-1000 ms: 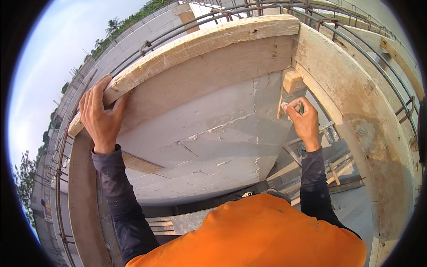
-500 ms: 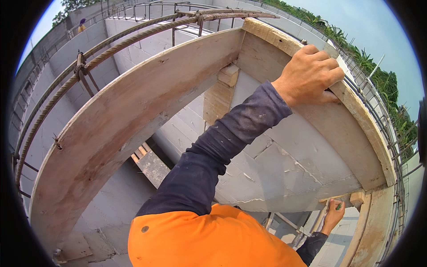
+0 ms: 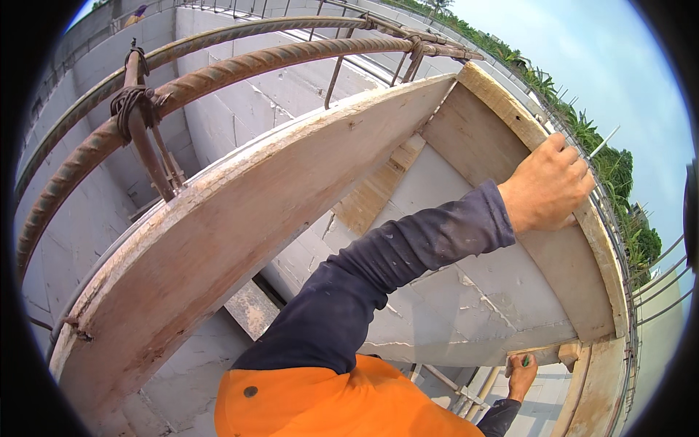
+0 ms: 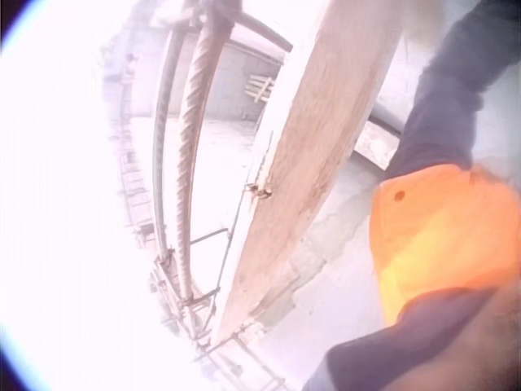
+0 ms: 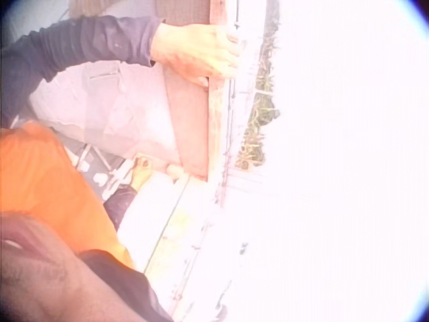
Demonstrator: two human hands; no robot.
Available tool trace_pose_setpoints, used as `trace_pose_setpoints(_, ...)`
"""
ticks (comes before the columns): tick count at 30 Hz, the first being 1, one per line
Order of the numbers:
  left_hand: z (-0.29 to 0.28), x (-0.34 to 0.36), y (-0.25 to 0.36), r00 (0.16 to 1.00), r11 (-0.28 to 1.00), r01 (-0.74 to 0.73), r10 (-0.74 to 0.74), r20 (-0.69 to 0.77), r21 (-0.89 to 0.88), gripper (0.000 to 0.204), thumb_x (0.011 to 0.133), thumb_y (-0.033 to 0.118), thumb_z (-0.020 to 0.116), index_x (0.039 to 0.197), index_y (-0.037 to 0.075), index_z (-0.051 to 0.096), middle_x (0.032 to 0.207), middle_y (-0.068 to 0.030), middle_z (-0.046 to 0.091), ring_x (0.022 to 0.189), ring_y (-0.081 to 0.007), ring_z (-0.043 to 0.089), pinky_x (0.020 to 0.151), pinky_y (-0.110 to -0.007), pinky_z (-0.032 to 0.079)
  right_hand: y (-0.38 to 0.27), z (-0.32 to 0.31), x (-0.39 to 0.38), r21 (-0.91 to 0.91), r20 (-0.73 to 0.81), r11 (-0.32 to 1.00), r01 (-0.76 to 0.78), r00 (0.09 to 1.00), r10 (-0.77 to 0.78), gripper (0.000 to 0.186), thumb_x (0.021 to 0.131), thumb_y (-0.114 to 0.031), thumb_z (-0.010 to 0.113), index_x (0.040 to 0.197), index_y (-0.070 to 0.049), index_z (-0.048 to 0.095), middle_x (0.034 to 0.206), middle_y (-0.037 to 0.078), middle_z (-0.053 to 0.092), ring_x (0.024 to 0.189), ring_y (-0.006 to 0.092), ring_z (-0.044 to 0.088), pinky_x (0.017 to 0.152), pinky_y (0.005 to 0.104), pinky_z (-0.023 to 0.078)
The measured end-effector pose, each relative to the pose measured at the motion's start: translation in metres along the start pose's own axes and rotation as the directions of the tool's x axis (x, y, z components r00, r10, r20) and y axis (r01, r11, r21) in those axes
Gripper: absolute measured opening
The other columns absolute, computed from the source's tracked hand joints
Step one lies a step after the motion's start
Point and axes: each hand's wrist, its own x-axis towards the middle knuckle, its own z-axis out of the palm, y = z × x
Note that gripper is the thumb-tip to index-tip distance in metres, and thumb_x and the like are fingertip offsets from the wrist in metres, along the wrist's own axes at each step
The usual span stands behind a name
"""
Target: The person places and secures wooden boards against a concrete wall to create a formwork, using a pencil to mark the boards and a hatchet to adjust their placement while working on scaffolding.
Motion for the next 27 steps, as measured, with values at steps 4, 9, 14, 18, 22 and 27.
trace_pose_setpoints(4,-0.001,-0.001,0.001,1.0,1.0,0.012,-0.012,-0.012,0.0,0.027,0.067,0.033,0.082,0.074,0.012,0.066,0.078,-0.004,0.066,0.081,-0.022,0.064,0.085,-0.04,0.045,0.003,-0.009,-0.013,-0.047,0.157,0.993,-0.109,0.981,0.115,0.019,0.099,-0.017,0.066,0.09,-0.001,0.061,0.067,0.003,0.054,0.052,0.0124,0.052,0.052,0.0318,0.042)
trace_pose_setpoints(9,0.006,0.0,0.002,0.996,0.992,0.004,0.006,0.083,-0.124,0.038,0.065,0.034,0.088,0.09,0.011,0.07,0.089,-0.0011,0.07,0.085,-0.0207,0.066,0.08,-0.036,0.047,-0.116,-0.045,-0.034,0.121,0.067,0.993,0.012,0.998,-0.02,0.062,0.108,-0.051,0.044,0.106,0.003,0.074,0.067,0.004,0.059,0.059,0.0134,0.051,0.059,0.032,0.043)
trace_pose_setpoints(14,-0.013,0.013,0.004,0.971,0.997,0.022,-0.04,0.236,0.079,0.053,0.07,0.03,0.088,0.12,0.019,0.077,0.117,-0.0011,0.076,0.106,-0.0197,0.07,0.099,-0.036,0.05,-0.144,-0.082,-0.055,0.31,-0.427,0.933,0.182,0.904,-0.034,0.067,0.107,-0.058,0.047,0.099,0.001,0.076,0.061,0.0,0.049,0.058,0.0092,0.044,0.054,0.0284,0.037)
trace_pose_setpoints(18,-0.007,0.013,0.01,0.974,0.996,-0.007,-0.014,0.225,0.092,0.058,0.065,0.029,0.091,0.12,0.022,0.077,0.117,-0.0008,0.077,0.109,-0.02,0.07,0.099,-0.038,0.051,-0.123,-0.068,-0.062,0.478,-0.661,0.835,0.272,0.737,0.138,0.05,0.106,-0.048,0.058,0.115,-0.002,0.074,0.077,0.002,0.066,0.065,0.0083,0.056,0.058,0.0236,0.046)
trace_pose_setpoints(22,-0.004,0.011,0.013,0.969,0.994,-0.031,0.005,0.247,0.105,0.058,0.066,0.023,0.09,0.123,0.022,0.076,0.119,-0.0011,0.076,0.112,-0.0209,0.069,0.102,-0.039,0.049,-0.104,-0.053,-0.054,0.542,-0.679,0.795,0.272,0.699,0.224,0.042,0.103,-0.037,0.066,0.128,-0.003,0.07,0.101,0.009,0.077,0.084,0.0112,0.069,0.069,0.0245,0.056)
trace_pose_setpoints(27,-0.004,0.011,0.012,0.958,0.992,-0.061,0.027,0.286,0.11,0.057,0.07,0.02,0.089,0.125,0.02,0.074,0.12,-0.0016,0.076,0.115,-0.0222,0.068,0.103,-0.039,0.047,-0.09,-0.042,-0.036,0.469,-0.743,0.816,0.338,0.651,0.157,0.033,0.1,-0.022,0.072,0.127,-0.002,0.071,0.105,0.012,0.079,0.092,0.0146,0.074,0.076,0.0287,0.058)
